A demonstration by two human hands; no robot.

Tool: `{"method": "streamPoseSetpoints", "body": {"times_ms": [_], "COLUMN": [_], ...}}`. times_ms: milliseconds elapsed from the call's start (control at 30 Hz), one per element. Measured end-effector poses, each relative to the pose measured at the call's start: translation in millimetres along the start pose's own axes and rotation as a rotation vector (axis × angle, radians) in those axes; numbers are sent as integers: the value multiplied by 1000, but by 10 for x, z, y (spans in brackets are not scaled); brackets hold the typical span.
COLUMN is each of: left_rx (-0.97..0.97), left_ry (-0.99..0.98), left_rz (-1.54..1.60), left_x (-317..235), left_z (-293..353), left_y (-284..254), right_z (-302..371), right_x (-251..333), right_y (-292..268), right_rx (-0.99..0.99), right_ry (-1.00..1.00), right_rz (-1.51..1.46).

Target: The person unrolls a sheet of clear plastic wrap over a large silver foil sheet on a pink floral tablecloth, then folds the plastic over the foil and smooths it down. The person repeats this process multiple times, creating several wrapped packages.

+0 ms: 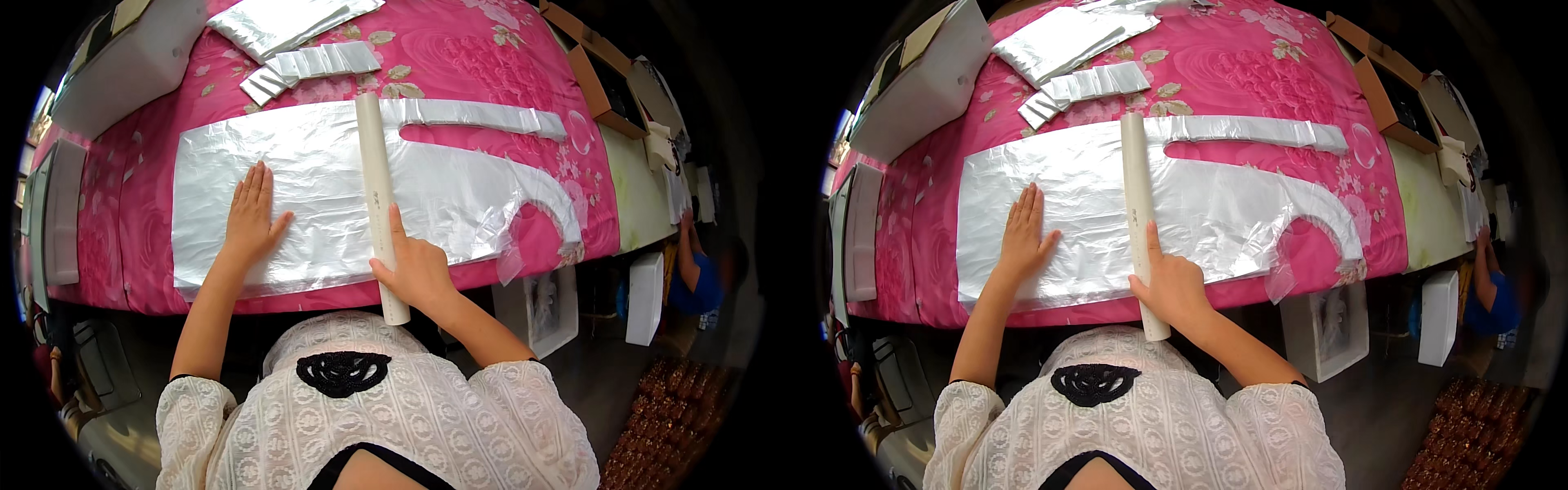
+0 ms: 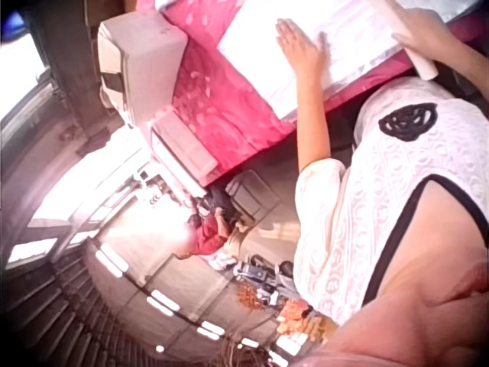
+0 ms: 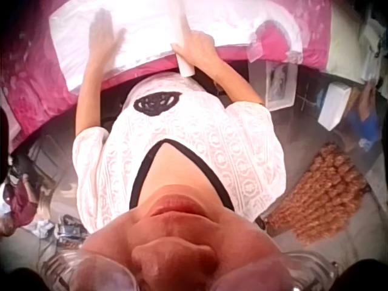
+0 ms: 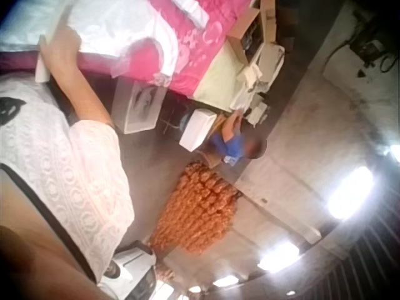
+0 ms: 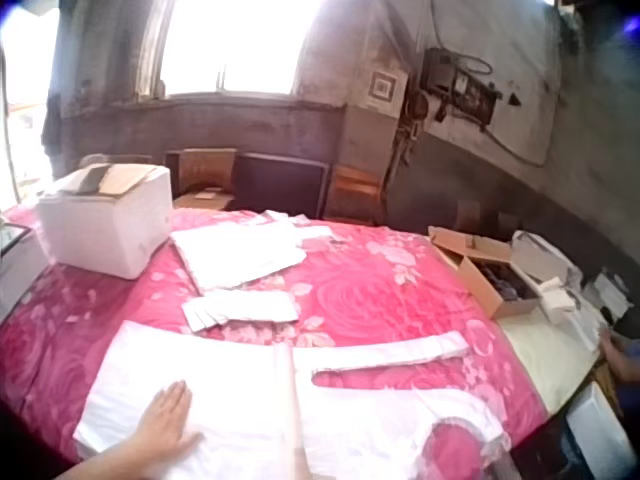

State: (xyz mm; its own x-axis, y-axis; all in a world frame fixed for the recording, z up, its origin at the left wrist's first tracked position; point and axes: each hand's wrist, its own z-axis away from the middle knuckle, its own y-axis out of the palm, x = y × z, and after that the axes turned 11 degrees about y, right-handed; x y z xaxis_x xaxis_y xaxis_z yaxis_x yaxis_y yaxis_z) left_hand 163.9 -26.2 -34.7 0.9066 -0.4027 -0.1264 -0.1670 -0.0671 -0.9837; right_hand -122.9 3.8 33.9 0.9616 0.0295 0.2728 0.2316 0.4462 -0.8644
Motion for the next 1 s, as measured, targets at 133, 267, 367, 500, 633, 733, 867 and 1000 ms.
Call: {"method": "streamPoseSetpoints", "body": {"times_ms": [133, 267, 367, 500, 633, 733, 867, 1000], "left_rx": [19, 12, 17, 18, -149, -199, -21, 133], "left_ry": [-5, 6, 8, 15, 87, 281, 531, 566], "left_rz": [-7, -18, -29, -18, -55, 102, 407, 292], "left_x": [37, 5, -5, 26, -65, -574, -1311, -1668], "left_z": [18, 0, -12, -10, -58, -300, -532, -516], "left_y": [17, -1, -10, 14, 35, -121, -99, -58], "right_z": [-255, -510, -655, -735, -686, -650, -564, -478], "right_x": [-292, -1021, -1729, -2637, -3139, -3119, -2859, -2421], "right_y": [147, 189, -41, -370, -542, -537, -652, -768], "right_rx": [-312, -505, -499, -621, -672, -753, -858, -874], "right_ry": [-201, -259, -208, -6, 109, 160, 143, 106], "right_rz": [-110, 54, 101, 163, 29, -73, 22, -102]}}
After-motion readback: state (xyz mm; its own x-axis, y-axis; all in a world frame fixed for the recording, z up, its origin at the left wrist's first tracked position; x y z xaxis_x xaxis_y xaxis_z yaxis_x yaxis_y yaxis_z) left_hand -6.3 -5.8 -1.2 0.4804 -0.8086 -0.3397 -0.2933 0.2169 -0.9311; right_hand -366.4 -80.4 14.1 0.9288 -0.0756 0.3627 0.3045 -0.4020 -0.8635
